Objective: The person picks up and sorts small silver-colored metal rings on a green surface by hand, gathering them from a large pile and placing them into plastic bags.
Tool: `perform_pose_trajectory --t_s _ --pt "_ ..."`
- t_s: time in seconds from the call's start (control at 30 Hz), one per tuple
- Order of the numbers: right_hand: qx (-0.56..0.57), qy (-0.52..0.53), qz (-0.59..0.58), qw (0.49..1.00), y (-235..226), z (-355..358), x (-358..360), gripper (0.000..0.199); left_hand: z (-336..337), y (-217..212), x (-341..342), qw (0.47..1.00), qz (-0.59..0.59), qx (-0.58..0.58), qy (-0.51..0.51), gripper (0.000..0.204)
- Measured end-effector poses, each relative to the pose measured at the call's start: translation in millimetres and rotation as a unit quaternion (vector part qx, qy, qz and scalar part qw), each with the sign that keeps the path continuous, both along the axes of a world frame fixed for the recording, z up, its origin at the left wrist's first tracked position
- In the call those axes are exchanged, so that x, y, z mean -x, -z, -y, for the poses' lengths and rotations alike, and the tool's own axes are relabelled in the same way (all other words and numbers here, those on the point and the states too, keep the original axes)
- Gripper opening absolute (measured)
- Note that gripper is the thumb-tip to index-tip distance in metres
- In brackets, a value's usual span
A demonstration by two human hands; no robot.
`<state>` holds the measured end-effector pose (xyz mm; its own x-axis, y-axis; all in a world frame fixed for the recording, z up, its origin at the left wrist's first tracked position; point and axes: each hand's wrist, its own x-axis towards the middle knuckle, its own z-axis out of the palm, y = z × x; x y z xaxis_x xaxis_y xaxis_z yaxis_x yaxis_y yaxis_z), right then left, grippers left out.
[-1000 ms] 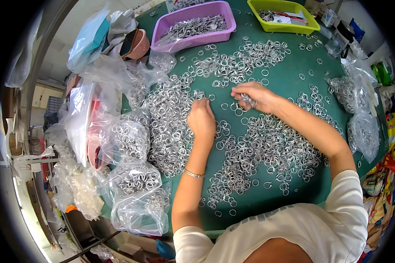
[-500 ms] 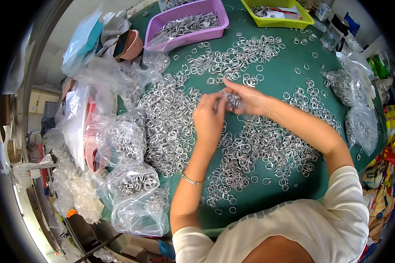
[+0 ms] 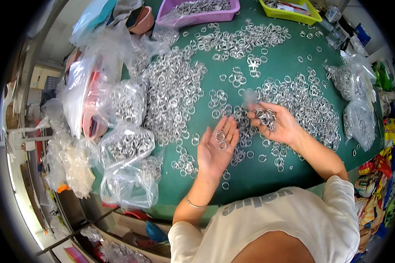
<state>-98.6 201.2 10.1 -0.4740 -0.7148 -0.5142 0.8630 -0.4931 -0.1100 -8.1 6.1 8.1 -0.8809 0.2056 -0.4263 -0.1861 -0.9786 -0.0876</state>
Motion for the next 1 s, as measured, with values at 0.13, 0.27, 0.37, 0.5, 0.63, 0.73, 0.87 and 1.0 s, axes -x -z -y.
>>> perform_pose_trajectory --t_s 0.13,0.27,0.37,0.5,0.63,0.73,0.87,1.0 --pt "0.030 0.075 0.021 0.997 5.7 -1.9 -47.4 0.023 -17.0 -3.8 -31.3 1.000 -0.010 0.014 -0.012 0.038" --pt "0.031 0.100 0.045 0.993 4.6 -0.8 -78.1 0.021 -28.2 14.6 -51.2 0.998 -0.036 -0.029 -0.042 0.029" --pt "0.036 0.156 0.025 0.987 9.7 5.5 -95.6 0.023 -46.5 13.6 -55.2 0.991 0.028 0.096 -0.087 0.031" --pt "0.028 0.249 -0.038 0.967 25.1 25.7 -116.6 0.027 -67.7 17.8 -60.5 0.928 -0.089 0.332 -0.146 0.046" --pt "-0.014 0.247 -0.040 0.968 18.7 38.8 -131.4 0.030 -85.9 17.2 -58.0 0.649 -0.188 0.736 -0.051 0.048" --pt "-0.045 0.204 0.019 0.978 9.3 33.6 -129.8 0.030 -93.5 9.2 -56.9 0.483 -0.202 0.851 -0.041 0.050" --pt "-0.032 0.186 0.056 0.980 -3.0 20.0 -117.4 0.024 -106.4 -11.5 -50.4 0.580 -0.250 0.759 -0.159 0.050" --pt "0.185 0.245 0.195 0.931 -7.2 -17.5 -96.3 0.017 -101.2 -15.0 -48.7 0.606 -0.250 0.692 -0.302 0.045"
